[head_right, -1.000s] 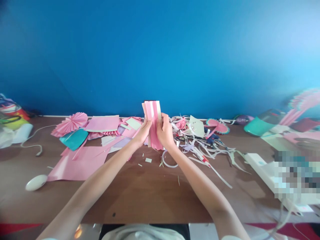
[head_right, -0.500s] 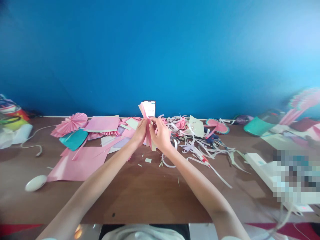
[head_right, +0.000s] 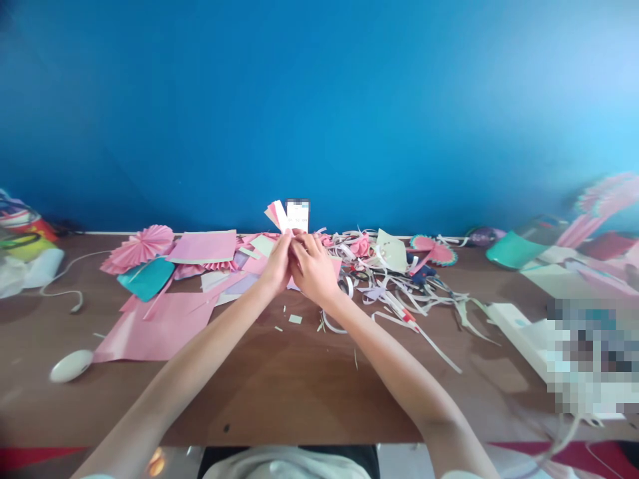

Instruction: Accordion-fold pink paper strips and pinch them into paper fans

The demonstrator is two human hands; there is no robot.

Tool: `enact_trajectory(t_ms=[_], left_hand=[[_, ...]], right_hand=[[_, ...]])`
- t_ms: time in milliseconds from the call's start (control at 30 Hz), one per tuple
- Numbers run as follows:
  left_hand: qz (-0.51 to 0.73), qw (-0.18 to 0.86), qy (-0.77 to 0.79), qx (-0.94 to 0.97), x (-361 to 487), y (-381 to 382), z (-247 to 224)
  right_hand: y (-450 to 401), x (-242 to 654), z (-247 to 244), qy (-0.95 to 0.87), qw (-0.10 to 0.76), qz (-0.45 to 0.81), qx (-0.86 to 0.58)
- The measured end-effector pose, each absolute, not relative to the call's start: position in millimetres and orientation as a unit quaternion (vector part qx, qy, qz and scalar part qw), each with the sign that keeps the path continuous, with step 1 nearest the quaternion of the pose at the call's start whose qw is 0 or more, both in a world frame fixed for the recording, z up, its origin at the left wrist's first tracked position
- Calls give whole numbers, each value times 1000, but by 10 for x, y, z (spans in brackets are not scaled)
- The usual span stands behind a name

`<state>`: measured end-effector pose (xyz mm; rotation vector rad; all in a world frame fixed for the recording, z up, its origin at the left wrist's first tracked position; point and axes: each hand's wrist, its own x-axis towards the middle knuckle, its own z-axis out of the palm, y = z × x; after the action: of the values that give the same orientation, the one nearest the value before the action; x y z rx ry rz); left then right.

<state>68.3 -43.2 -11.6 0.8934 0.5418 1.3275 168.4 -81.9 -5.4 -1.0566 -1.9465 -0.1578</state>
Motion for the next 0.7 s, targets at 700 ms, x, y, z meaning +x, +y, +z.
enact_trajectory(t_ms=[700], left_hand=[[596,626,170,473,596,-407,1]], right_hand=[[-615,1800,-155,-641,516,303,-481]])
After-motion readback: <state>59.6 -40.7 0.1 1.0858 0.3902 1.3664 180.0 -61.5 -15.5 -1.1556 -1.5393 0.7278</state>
